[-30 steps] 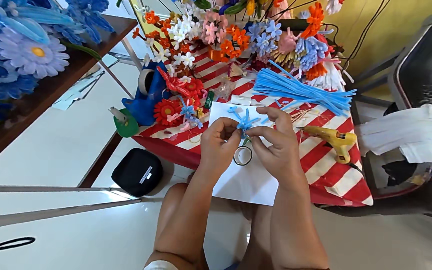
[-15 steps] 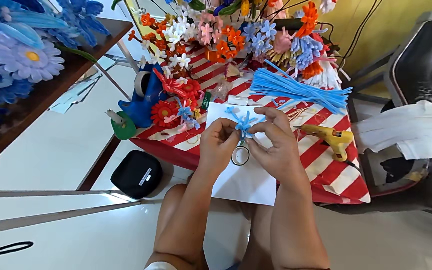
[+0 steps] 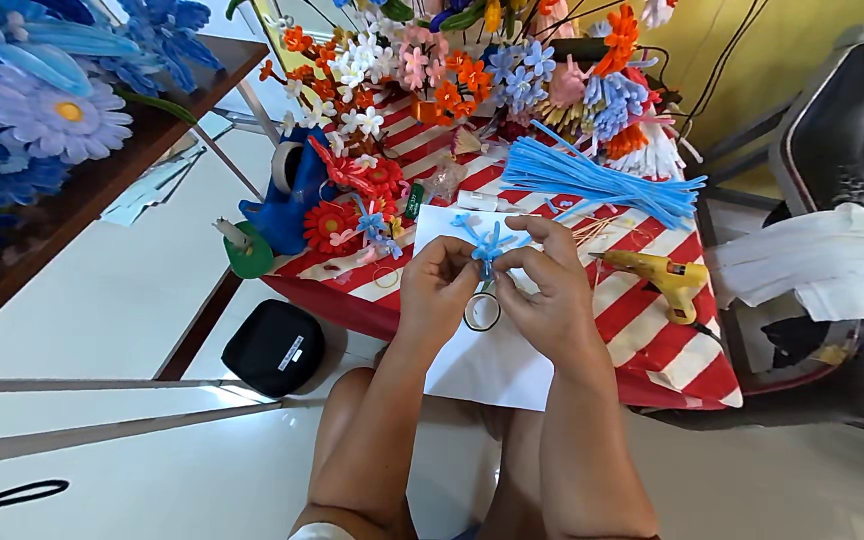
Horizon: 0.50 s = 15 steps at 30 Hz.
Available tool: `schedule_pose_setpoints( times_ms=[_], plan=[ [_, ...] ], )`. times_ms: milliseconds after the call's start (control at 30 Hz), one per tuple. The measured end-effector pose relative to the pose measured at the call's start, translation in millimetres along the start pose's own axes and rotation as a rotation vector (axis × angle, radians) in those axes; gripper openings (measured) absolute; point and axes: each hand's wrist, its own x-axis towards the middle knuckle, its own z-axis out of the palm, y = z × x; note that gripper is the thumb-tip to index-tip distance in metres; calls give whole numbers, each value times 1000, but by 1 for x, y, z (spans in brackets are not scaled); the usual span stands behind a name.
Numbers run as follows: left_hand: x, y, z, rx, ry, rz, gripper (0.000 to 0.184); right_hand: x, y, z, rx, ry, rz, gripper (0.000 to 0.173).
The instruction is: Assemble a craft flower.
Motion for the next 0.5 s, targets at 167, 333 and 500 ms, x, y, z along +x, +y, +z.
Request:
schedule_pose_setpoints(
  times_ms=[167, 333, 500],
  plan=[
    [0, 0, -1, 15, 3, 6, 11, 0, 1, -2, -14, -23, -19, 10],
    [3, 1, -5, 10, -9, -17, 12, 0, 3, -10, 118, 33, 81, 7],
    [2, 0, -4, -46, -1, -29, 13, 0, 4, -12, 210, -50, 279, 6]
  ],
)
